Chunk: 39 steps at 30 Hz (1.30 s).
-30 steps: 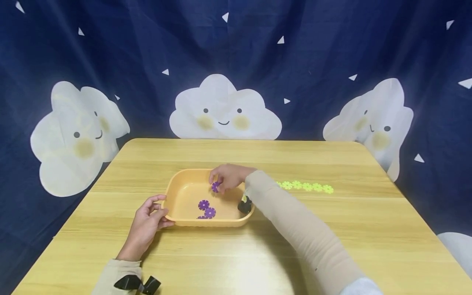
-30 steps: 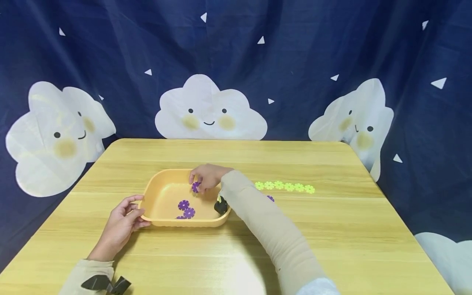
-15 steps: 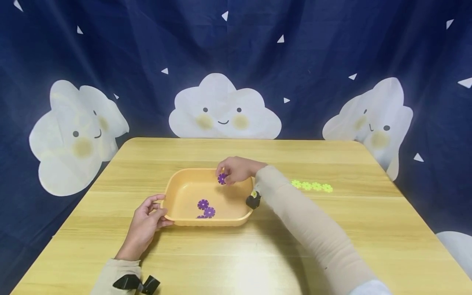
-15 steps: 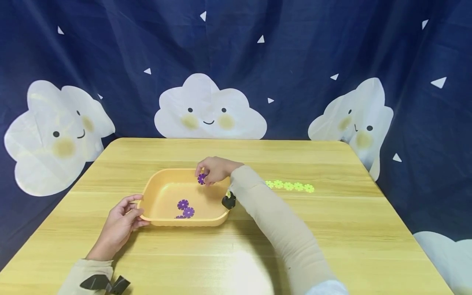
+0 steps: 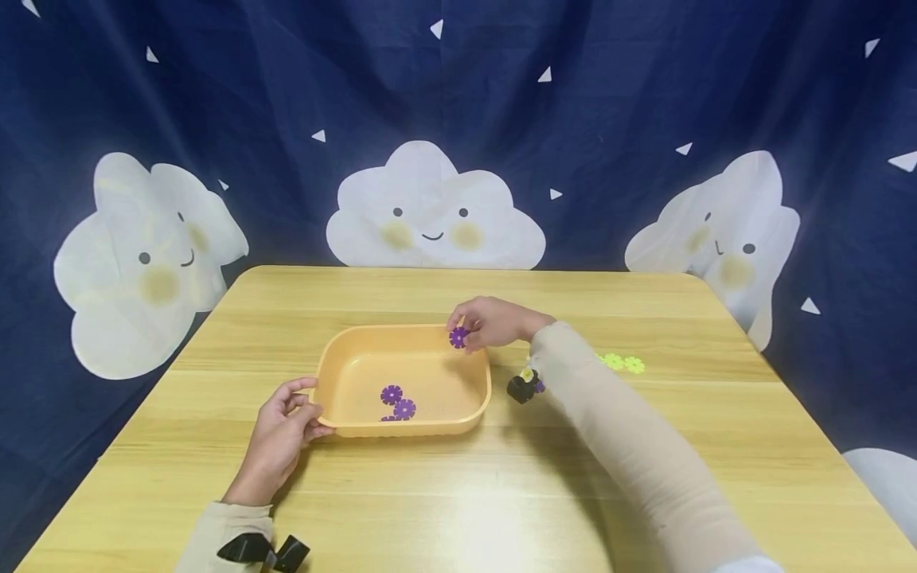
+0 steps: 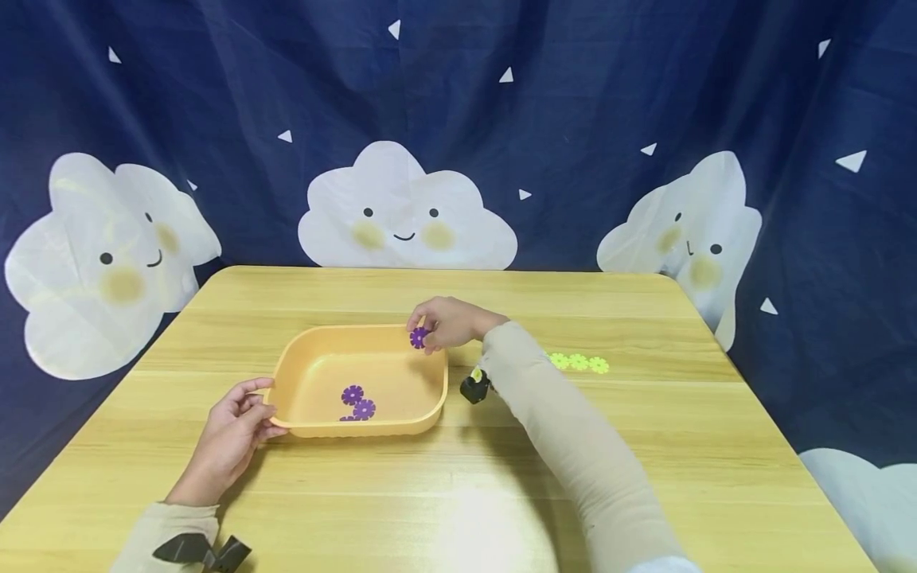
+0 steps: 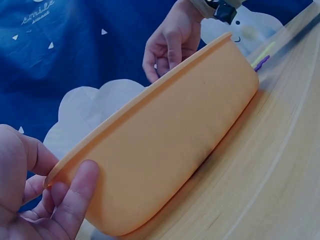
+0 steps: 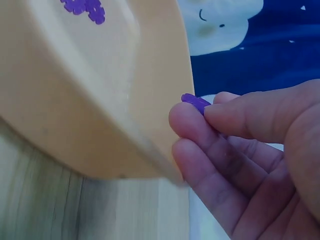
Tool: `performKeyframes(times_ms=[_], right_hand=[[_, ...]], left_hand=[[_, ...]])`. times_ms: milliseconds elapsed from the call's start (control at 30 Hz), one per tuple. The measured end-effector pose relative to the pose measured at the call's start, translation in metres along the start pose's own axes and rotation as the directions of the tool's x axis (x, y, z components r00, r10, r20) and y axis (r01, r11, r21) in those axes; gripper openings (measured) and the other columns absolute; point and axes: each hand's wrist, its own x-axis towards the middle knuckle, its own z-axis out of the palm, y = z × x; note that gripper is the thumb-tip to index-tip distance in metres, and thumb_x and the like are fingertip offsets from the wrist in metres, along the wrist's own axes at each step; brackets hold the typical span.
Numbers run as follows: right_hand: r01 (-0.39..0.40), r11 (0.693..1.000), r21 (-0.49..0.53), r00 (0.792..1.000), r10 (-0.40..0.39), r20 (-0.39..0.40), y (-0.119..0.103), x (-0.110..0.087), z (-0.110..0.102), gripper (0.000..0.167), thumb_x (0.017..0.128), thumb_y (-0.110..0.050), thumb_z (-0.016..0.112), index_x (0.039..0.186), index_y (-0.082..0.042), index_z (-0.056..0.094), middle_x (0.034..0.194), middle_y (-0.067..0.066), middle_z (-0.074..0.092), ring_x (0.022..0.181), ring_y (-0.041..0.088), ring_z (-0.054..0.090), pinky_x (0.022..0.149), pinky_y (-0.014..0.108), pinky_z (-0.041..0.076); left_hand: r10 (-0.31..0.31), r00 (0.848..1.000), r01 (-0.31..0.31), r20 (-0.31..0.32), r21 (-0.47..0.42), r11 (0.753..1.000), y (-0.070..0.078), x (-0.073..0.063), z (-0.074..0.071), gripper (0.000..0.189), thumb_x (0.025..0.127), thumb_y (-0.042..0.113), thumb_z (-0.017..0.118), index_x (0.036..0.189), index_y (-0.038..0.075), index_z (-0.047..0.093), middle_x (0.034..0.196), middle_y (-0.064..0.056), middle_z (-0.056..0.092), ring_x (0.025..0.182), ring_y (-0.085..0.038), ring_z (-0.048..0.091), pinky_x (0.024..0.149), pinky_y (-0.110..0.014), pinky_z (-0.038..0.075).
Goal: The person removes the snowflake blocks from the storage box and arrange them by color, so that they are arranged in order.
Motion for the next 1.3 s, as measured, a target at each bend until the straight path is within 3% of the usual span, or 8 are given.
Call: performKeyframes(times_ms=[333, 633, 867, 1300], right_hand=[[0.012, 1.000, -0.009, 0.999, -0.012, -0.051, 0.008, -0.020, -0.010, 0.035, 0.084, 0.005, 0.063, 0.118, -0.001, 0.064, 0.093, 0.002, 0.069, 0.094, 0.019, 0.064, 0.094, 0.036, 0.053], [0.024, 0.995, 0.099, 0.997, -0.017, -0.070, 0.019, -0.036, -0.013, 0.037, 0.083, 0.008, 0.061, 0.119, 0.003, 0.061, 0.094, 0.006, 0.068, 0.092, 0.022, 0.064, 0.088, 0.035, 0.057], [-0.013, 0.995, 0.097, 0.996, 0.021, -0.090, 0.032, -0.052, -0.014, 0.041, 0.081, 0.007, 0.063, 0.122, 0.001, 0.060, 0.098, 0.005, 0.067, 0.099, 0.023, 0.061, 0.100, 0.044, 0.050], [-0.027, 0.991, 0.135, 0.991, 0.044, -0.125, 0.058, -0.080, -0.010, 0.044, 0.081, 0.000, 0.072, 0.122, 0.003, 0.059, 0.111, 0.008, 0.064, 0.106, 0.028, 0.057, 0.102, 0.049, 0.047]], left_hand=[[-0.003, 1.000, 0.003, -0.006, -0.013, 1.000, 0.000, -0.001, 0.000, 0.042, 0.087, -0.015, 0.044, 0.128, -0.007, 0.038, 0.085, -0.005, 0.042, 0.061, -0.007, 0.050, 0.059, -0.027, 0.062], [0.000, 1.000, 0.000, 0.004, -0.018, 1.000, 0.001, -0.001, -0.001, 0.041, 0.087, -0.015, 0.043, 0.127, -0.007, 0.037, 0.082, -0.004, 0.042, 0.061, -0.008, 0.049, 0.060, -0.027, 0.062], [-0.012, 1.000, 0.012, 0.006, -0.017, 1.000, 0.000, -0.001, -0.001, 0.041, 0.087, -0.014, 0.044, 0.126, -0.006, 0.037, 0.083, -0.004, 0.042, 0.062, -0.008, 0.049, 0.061, -0.028, 0.062], [-0.005, 1.000, 0.005, 0.004, -0.033, 0.999, 0.002, -0.001, -0.001, 0.035, 0.088, -0.014, 0.045, 0.120, -0.002, 0.041, 0.082, -0.004, 0.043, 0.061, -0.009, 0.049, 0.060, -0.030, 0.062]])
